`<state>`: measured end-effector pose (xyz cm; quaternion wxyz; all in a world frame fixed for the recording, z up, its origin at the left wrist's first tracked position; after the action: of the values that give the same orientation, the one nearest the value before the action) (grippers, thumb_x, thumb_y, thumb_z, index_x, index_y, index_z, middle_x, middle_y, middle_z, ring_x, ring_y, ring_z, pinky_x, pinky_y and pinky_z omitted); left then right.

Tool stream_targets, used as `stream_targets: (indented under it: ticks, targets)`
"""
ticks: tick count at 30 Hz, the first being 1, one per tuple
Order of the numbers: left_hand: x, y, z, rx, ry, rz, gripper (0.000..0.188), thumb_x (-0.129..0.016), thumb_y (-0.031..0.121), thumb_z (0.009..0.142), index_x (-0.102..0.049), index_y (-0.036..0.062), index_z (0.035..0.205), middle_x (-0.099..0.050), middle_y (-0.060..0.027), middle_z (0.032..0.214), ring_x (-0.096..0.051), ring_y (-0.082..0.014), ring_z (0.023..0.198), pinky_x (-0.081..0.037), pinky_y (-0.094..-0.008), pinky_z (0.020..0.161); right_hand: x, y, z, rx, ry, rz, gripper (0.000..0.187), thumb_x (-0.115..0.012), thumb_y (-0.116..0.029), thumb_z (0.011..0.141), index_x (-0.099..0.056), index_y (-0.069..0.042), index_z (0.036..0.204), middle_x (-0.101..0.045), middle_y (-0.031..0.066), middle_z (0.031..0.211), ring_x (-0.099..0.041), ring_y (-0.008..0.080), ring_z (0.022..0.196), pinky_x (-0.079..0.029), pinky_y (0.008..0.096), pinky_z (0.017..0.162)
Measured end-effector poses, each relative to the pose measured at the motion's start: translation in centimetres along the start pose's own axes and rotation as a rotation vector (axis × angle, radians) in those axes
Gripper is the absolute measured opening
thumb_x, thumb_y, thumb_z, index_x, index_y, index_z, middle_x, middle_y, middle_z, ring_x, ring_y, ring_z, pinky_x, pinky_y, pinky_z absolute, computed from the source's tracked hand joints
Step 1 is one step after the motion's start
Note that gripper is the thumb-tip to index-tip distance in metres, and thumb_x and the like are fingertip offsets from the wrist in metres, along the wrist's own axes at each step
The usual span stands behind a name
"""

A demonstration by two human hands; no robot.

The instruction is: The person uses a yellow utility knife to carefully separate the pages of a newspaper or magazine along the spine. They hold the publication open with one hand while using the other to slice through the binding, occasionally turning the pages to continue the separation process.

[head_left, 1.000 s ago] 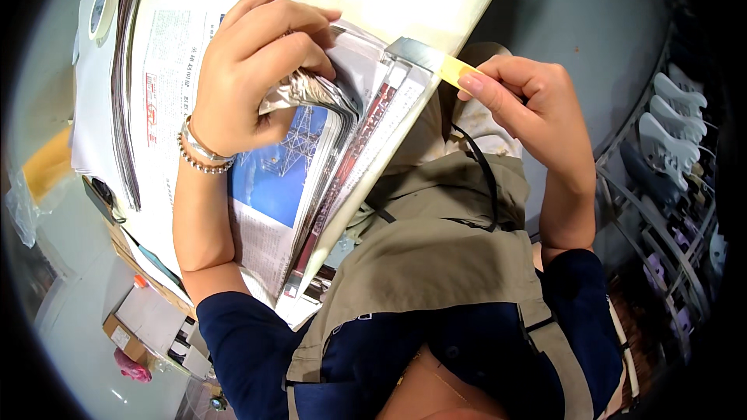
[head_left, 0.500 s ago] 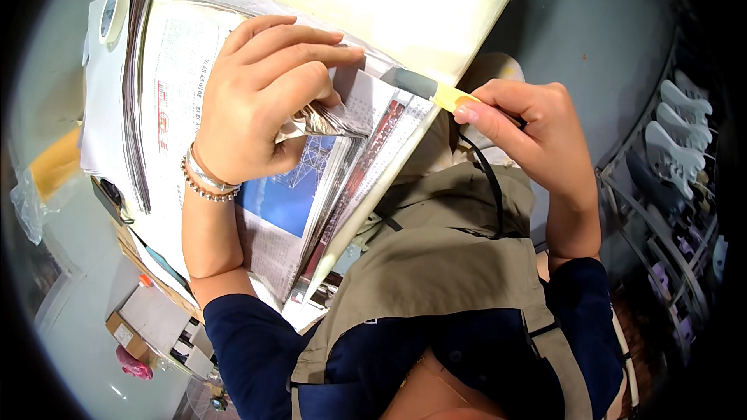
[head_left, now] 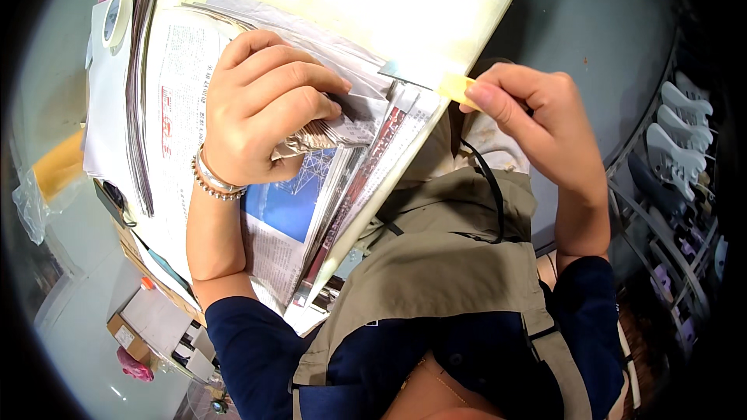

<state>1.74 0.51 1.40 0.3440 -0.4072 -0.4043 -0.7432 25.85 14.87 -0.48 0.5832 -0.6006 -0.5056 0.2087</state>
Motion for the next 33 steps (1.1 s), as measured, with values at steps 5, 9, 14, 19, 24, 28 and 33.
stream_targets:
  ticks: [5, 9, 14, 19, 24, 28, 33]
  targets:
    - [-0.4, -0.2, 0.1, -0.034, 0.052, 0.003, 0.016, -0.066, 0.009, 0.059, -0.062, 0.0113, 0.074, -0.072, -0.0036, 0.089, -0.063, -0.0231, 0.075, -0.045, -0.0366, 0.077, 1.1, -0.9, 1.6, 0.074, -0.097, -0.062, 0.035, -0.059, -0.025, 0.095, -0.067, 0.004, 0.077, -0.045, 0.0068, 0.051, -0.039, 0.0107, 0.046, -0.032, 0.0303, 0.046]
    - [-0.4, -0.1, 0.2, -0.024, 0.041, 0.008, 0.018, -0.067, 0.009, 0.058, -0.063, 0.0108, 0.076, -0.073, -0.0037, 0.091, -0.063, -0.0231, 0.078, -0.045, -0.0368, 0.078, 2.1, -1.5, 3.5, 0.07, -0.189, -0.133, 0.034, -0.061, -0.027, 0.09, -0.069, 0.002, 0.075, -0.048, 0.0036, 0.051, -0.039, 0.0085, 0.046, -0.031, 0.0281, 0.045]
    - [-0.4, -0.2, 0.2, -0.009, 0.03, -0.006, 0.021, -0.069, 0.009, 0.058, -0.064, 0.0105, 0.079, -0.073, -0.003, 0.092, -0.064, -0.0233, 0.08, -0.044, -0.037, 0.078, 3.2, -3.2, 8.1, 0.05, -0.528, -0.252, 0.04, -0.064, -0.032, 0.095, -0.069, 0.001, 0.071, -0.048, -0.0046, 0.053, -0.036, 0.0032, 0.049, -0.025, 0.0245, 0.045]
    - [-0.6, -0.2, 0.2, 0.008, 0.013, 0.0, 0.02, -0.067, 0.008, 0.06, -0.064, 0.0091, 0.08, -0.073, -0.0049, 0.094, -0.065, -0.0244, 0.082, -0.045, -0.0383, 0.08, 3.3, -4.5, 10.5, -0.18, -0.692, -0.246, 0.034, -0.066, -0.033, 0.094, -0.073, -0.004, 0.079, -0.057, -0.003, 0.058, -0.043, 0.0072, 0.051, -0.034, 0.0252, 0.048]
    - [-0.9, -0.4, 0.2, -0.002, 0.001, 0.015, 0.021, -0.061, 0.007, 0.06, -0.063, 0.0055, 0.08, -0.074, -0.0101, 0.095, -0.067, -0.0282, 0.087, -0.046, -0.0412, 0.083, 3.3, -6.3, 10.4, -0.175, -0.688, -0.463, 0.033, -0.066, -0.034, 0.094, -0.075, -0.006, 0.079, -0.06, -0.0014, 0.059, -0.046, 0.0088, 0.053, -0.036, 0.027, 0.05]
    - [-0.9, -0.4, 0.2, 0.013, -0.021, 0.001, 0.021, -0.062, 0.007, 0.06, -0.063, 0.0055, 0.082, -0.073, -0.0102, 0.096, -0.068, -0.0287, 0.088, -0.047, -0.0411, 0.084, 2.8, -5.7, 10.7, -0.092, -0.705, -0.444, 0.034, -0.065, -0.034, 0.094, -0.074, -0.005, 0.078, -0.059, -0.0007, 0.058, -0.045, 0.0094, 0.053, -0.036, 0.0281, 0.05]
    - [-1.0, -0.6, 0.5, 0.011, -0.032, 0.004, 0.02, -0.063, 0.007, 0.062, -0.063, 0.0063, 0.082, -0.073, -0.0099, 0.097, -0.068, -0.0287, 0.089, -0.047, -0.0411, 0.084, 3.8, -4.1, 12.1, -0.226, -0.888, -0.184, 0.035, -0.063, -0.032, 0.095, -0.073, -0.002, 0.081, -0.056, 0.002, 0.056, -0.046, 0.0112, 0.054, -0.039, 0.0288, 0.054]
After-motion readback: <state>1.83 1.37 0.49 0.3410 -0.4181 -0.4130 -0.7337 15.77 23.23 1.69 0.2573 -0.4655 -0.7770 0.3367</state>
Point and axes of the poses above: each hand's wrist, its own z-axis towards the middle knuckle, its own x-axis out of the back of the hand, y = z × x, the point moved 1 cm from there along z, towards the middle knuckle
